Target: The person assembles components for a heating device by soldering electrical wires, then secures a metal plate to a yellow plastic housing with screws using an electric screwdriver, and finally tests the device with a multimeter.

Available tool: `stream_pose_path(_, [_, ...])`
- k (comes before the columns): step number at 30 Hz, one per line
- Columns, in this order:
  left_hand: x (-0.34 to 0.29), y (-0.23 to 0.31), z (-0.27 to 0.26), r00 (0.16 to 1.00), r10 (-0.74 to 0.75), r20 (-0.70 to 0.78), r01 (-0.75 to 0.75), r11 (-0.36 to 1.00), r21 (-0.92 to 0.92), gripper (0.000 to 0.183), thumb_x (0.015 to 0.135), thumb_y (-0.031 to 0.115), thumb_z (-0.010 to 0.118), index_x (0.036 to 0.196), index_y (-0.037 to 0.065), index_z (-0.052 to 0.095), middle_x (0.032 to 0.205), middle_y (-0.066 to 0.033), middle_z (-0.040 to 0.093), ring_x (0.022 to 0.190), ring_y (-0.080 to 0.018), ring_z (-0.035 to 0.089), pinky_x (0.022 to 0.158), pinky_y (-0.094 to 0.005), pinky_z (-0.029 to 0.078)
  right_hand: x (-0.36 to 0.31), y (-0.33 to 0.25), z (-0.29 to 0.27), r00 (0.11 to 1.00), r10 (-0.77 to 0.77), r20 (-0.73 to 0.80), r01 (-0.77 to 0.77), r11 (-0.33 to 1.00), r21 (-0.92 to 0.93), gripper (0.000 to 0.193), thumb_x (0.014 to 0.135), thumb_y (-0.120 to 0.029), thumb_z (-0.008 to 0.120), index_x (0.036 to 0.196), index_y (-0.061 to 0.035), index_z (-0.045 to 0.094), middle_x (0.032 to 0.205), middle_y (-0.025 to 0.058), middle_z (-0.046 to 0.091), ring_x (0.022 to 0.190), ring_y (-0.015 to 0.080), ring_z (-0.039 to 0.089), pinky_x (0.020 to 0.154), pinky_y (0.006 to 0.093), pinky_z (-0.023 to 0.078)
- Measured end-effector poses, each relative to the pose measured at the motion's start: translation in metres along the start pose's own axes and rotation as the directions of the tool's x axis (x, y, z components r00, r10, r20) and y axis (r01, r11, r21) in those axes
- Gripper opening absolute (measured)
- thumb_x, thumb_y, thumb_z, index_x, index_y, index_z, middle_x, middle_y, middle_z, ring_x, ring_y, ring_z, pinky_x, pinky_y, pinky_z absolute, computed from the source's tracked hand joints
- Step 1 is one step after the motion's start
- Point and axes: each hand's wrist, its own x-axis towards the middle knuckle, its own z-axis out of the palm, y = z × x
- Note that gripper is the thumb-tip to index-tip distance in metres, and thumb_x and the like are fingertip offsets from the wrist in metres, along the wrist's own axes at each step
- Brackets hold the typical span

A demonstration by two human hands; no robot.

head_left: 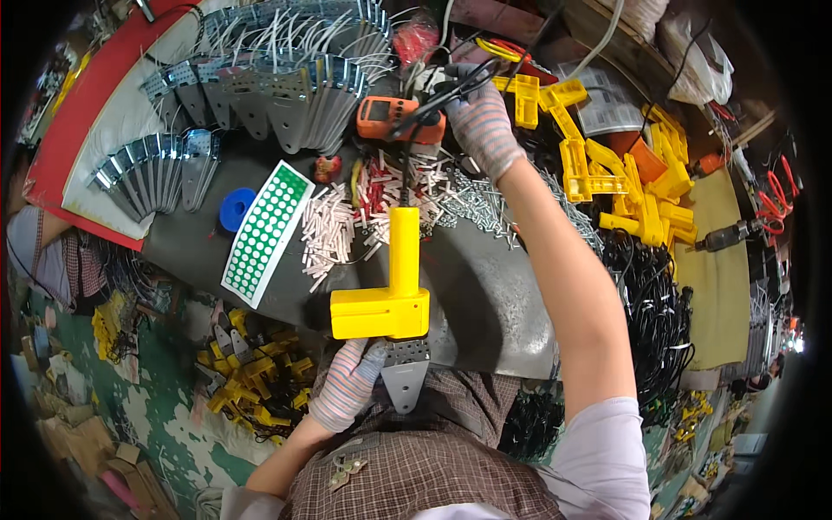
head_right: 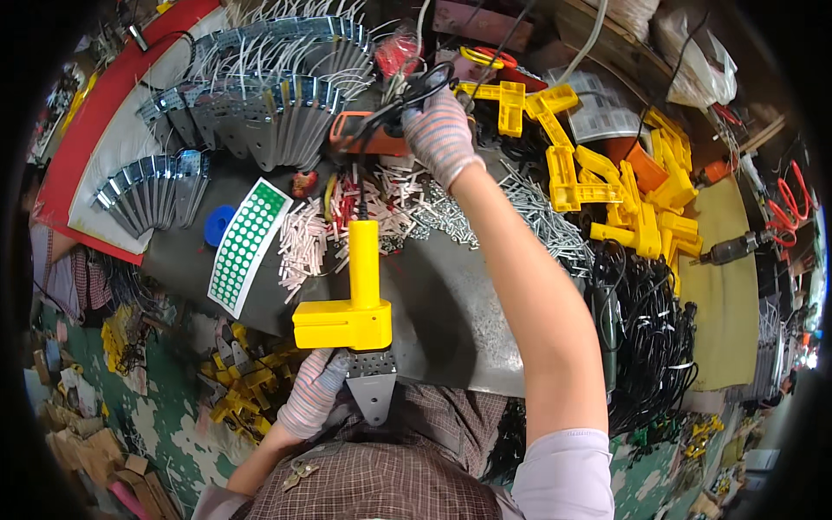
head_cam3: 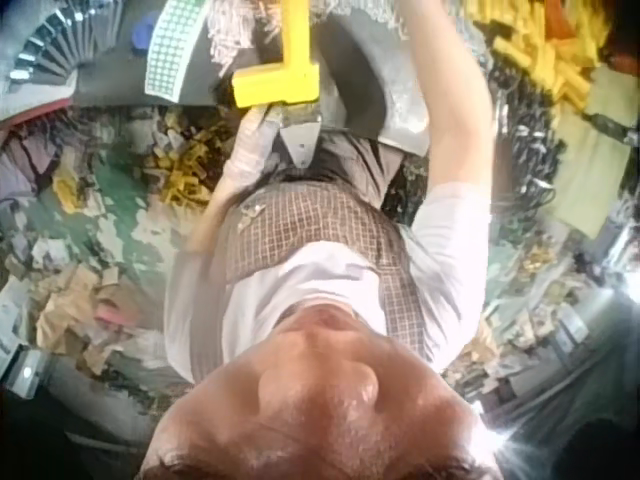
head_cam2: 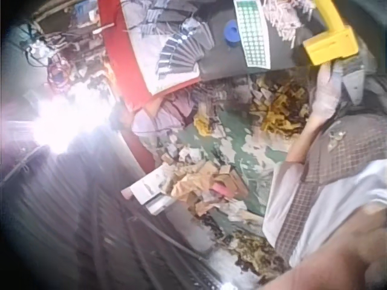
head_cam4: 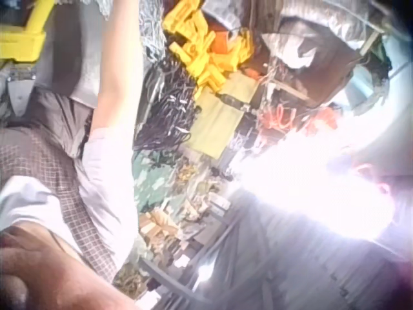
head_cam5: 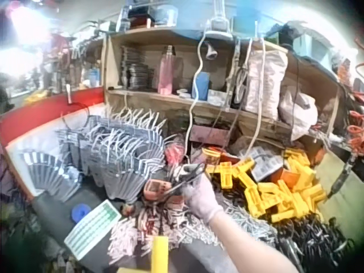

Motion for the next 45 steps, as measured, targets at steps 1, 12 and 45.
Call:
stream_pose_path(1, [-0.001,-0.001,-0.002,1.000,0.008,-0.011,-0.006,0.987,0.163,0.033,0.095,0.017,0.058,0.122,-0.001,0.056,0.114,-0.0132,0.063,0.096,-0.0282,0.064,0.083,-0.0379,0.050,0.012,0.013,0.010,0.994,0.088,0.064,-0.096,0.987,0.131,0.034,0.086,-0.001,0.062,0.119,-0.0032,0.052,0.101,0.0062,0.065,0.088,0.0136,0.061,0.084,0.0278,0.050])
stream_pose_path(12, [0.003,0.079,-0.069,0.977,0.156,-0.147,-0.043,0.814,0.579,0.013,0.088,0.013,0.062,0.093,0.002,0.067,0.086,-0.0164,0.066,0.080,-0.0322,0.064,0.075,-0.0375,0.051,0.030,-0.008,0.021,0.945,0.060,0.321,-0.065,0.998,0.006,0.029,0.084,-0.012,0.059,0.113,-0.0063,0.054,0.097,0.0204,0.065,0.092,0.0418,0.059,0.081,0.0440,0.049])
stream_pose_path(45, [0.019,0.103,-0.054,0.850,0.190,-0.491,-0.345,0.906,-0.247,0.027,0.095,0.010,0.061,0.120,0.003,0.055,0.109,-0.0052,0.064,0.094,-0.0122,0.063,0.084,-0.0284,0.053,-0.152,-0.190,-0.035,0.979,-0.163,0.119,0.103,0.911,0.400,0.034,0.080,-0.015,0.074,0.111,-0.0039,0.065,0.104,0.0138,0.069,0.093,0.0311,0.067,0.082,0.0352,0.053])
